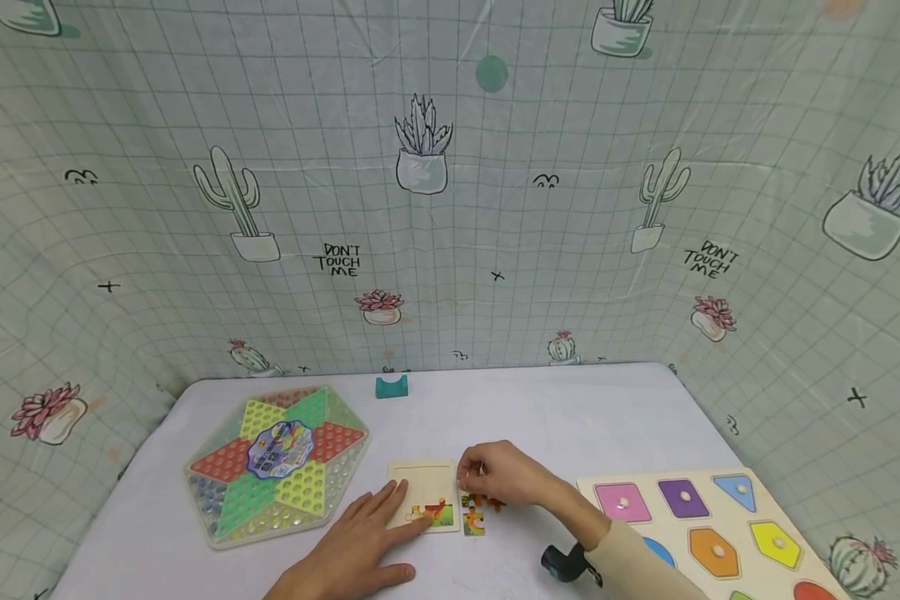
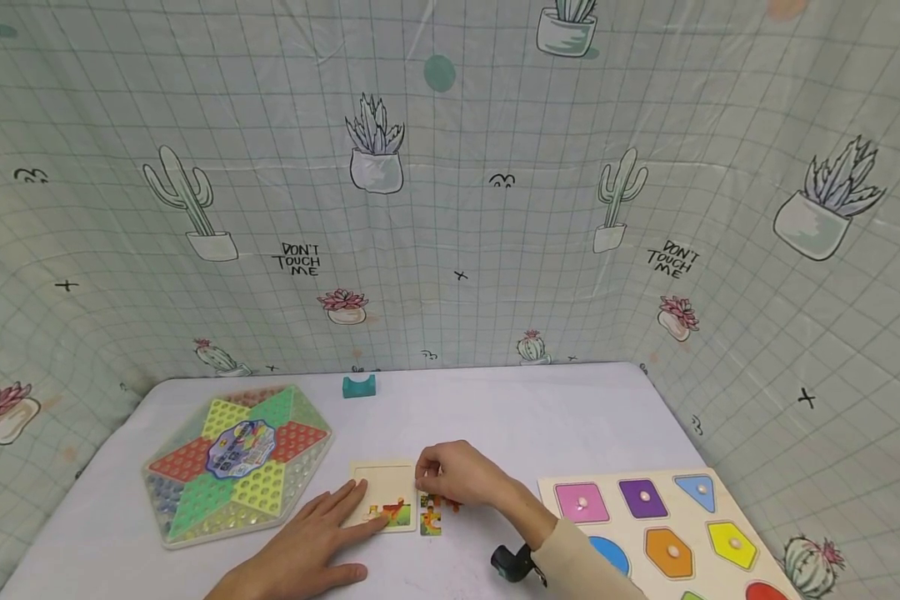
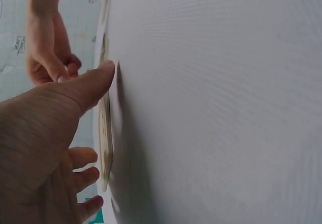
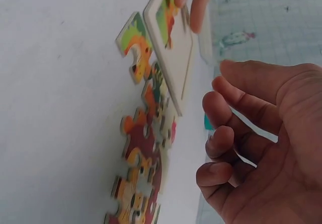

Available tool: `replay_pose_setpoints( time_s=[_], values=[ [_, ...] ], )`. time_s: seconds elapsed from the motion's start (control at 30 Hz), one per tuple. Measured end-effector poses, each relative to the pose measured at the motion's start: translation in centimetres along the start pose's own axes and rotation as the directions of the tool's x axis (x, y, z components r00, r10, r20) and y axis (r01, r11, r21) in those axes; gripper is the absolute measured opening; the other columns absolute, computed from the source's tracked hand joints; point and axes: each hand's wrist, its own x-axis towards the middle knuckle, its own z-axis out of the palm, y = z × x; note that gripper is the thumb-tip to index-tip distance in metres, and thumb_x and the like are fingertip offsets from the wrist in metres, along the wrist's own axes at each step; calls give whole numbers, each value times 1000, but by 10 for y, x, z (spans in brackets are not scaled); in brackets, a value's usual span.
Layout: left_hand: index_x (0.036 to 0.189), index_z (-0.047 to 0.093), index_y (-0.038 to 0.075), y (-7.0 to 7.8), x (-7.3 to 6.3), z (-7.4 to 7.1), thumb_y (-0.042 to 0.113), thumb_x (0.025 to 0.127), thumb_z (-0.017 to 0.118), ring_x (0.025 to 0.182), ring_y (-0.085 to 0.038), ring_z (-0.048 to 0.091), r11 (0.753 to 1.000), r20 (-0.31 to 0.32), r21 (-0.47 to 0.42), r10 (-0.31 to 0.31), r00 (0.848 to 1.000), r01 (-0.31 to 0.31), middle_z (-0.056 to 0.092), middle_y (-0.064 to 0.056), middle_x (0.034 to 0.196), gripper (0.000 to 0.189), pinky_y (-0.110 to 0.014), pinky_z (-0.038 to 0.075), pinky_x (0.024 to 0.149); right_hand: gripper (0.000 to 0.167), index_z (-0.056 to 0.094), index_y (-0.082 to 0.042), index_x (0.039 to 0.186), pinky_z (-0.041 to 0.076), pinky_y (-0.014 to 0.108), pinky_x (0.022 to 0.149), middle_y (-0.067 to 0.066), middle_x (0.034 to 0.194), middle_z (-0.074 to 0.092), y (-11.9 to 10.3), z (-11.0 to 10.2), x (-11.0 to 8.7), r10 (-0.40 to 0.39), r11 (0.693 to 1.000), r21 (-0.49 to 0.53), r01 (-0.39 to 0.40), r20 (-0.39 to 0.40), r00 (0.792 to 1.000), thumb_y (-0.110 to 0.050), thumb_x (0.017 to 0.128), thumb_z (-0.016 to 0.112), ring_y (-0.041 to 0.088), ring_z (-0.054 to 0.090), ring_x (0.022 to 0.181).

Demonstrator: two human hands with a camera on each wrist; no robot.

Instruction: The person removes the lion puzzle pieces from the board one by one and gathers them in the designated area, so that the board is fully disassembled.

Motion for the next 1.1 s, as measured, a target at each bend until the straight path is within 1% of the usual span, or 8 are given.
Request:
replay_pose_setpoints(
  time_s=[0.1,0.13,0.23,0.33,0.43,0.73,0.87,1.1],
  values=[
    [149,49,39,2,2,1,62,94,57,151,-36,24,1000,-4,0,12,1000,-12,25,-17,165,61,-61,30,114,4,70,-18,91,46,22,48,-11,77,62,-5,3,5,-14,1000,2,14,5,1000,-20,95,71,4,53,53],
    [149,49,39,3,3,2,62,94,56,151,-36,24,1000,-5,0,17,1000,-17,24,-17,165,60,-61,30,113,4,71,-17,92,47,22,50,-12,79,62,-7,5,6,-21,1000,-3,21,9,1000,-20,95,71,3,53,55],
    [149,47,41,4,4,3,63,96,53,152,-36,22,1000,0,-4,20,1000,-20,22,-16,166,58,-62,29,113,4,73,-17,96,48,21,58,-14,84,64,-13,11,11,-29,999,-32,30,29,999,-20,95,71,1,53,64],
    [150,47,41,5,5,4,62,96,52,152,-37,20,1000,10,-19,18,1000,-18,20,-17,166,58,-63,27,114,7,76,-17,99,49,20,72,-15,91,66,-18,18,15,-44,996,-78,48,52,998,-19,95,71,-1,54,75],
    [150,47,40,6,6,5,62,96,52,153,-39,18,999,21,-34,15,1000,-14,18,-17,167,57,-64,26,114,11,78,-16,103,50,20,77,-15,94,66,-22,25,18,-65,990,-119,74,77,995,-19,94,72,-2,54,79],
    [150,46,40,7,7,7,62,97,51,153,-38,17,1000,45,-23,6,999,-5,19,-18,166,58,-64,27,114,19,79,-16,111,48,17,74,-13,99,64,-24,35,18,-122,971,-191,143,117,986,-21,95,71,-5,53,81],
    [151,46,39,8,6,6,62,97,51,153,-39,18,1000,36,-12,17,999,-17,20,-18,166,58,-65,28,113,19,79,-16,112,46,17,76,-14,99,63,-25,36,16,-131,968,-200,154,124,984,-20,94,72,-5,53,82],
    [151,46,40,7,6,7,61,97,51,152,-38,19,1000,33,4,22,999,-22,20,-18,166,58,-64,29,112,18,79,-17,110,46,19,80,-15,99,63,-24,37,15,-119,971,-192,142,125,985,-20,94,72,-6,53,84]
  ],
)
